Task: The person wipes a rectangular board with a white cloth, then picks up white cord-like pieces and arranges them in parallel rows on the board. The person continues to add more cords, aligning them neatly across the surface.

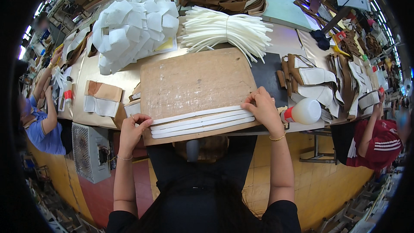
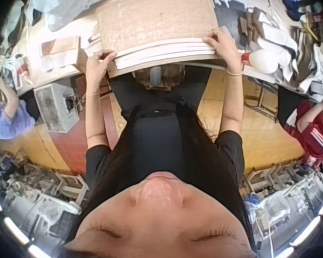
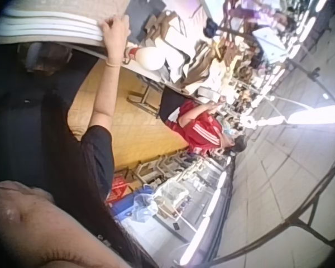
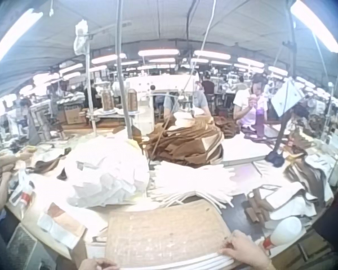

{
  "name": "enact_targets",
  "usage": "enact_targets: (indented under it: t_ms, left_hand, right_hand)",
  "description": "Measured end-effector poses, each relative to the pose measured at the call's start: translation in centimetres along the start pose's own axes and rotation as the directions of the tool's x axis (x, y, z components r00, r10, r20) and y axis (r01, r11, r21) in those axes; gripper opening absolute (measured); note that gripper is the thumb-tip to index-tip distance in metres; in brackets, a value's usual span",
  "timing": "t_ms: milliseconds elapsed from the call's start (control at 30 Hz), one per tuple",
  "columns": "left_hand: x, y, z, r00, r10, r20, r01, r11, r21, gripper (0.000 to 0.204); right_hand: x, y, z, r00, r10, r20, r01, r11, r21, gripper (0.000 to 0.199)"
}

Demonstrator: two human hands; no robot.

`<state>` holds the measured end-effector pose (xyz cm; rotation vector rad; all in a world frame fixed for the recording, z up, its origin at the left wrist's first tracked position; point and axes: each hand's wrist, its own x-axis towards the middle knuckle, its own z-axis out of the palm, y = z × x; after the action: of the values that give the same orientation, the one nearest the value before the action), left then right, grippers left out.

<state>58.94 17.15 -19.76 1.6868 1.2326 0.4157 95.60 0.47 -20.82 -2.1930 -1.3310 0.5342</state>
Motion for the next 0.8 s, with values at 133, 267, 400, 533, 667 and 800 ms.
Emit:
enact_targets:
  t_ms: [133,267,400,533,667,800]
  left_hand:
    - [-0.1,-0.4,-0.1,1.000,0.016,-0.008,-0.016,1.000,0.005,0.017]
    - [-0.1,-1.0,-0.1,0.997,0.073,-0.037,-0.074,0.997,-0.017,0.017]
    - [0.0,-0.4,0.0,0.999,0.046,0.014,-0.046,0.998,0.030,0.017]
    - [0.2,-0.2,0.4,0.999,0.047,0.021,-0.049,0.995,0.084,0.018]
    - [0.2,0.3,0.1,0.999,0.018,0.034,-0.023,0.991,0.132,0.019]
    - [0.4,0.0,0.1,0.991,0.122,0.050,-0.129,0.975,0.183,0.020]
  right_hand:
    - [-0.1,0.2,0.3,1.000,0.019,0.008,-0.020,1.000,0.011,0.021]
    - [0.6,1.6,-0.4,1.000,-0.013,0.021,0.011,0.995,0.096,0.021]
    - [1.2,1.1,-1.9,0.997,-0.027,0.071,0.020,0.995,0.094,0.021]
    - [1.4,1.1,-2.0,0.992,-0.100,0.074,0.098,0.995,0.027,0.021]
    - [1.6,0.8,-2.0,0.992,-0.038,0.117,0.036,0.999,0.022,0.020]
    - [1.2,0.5,-1.9,0.994,-0.022,0.106,0.018,0.999,0.032,0.021]
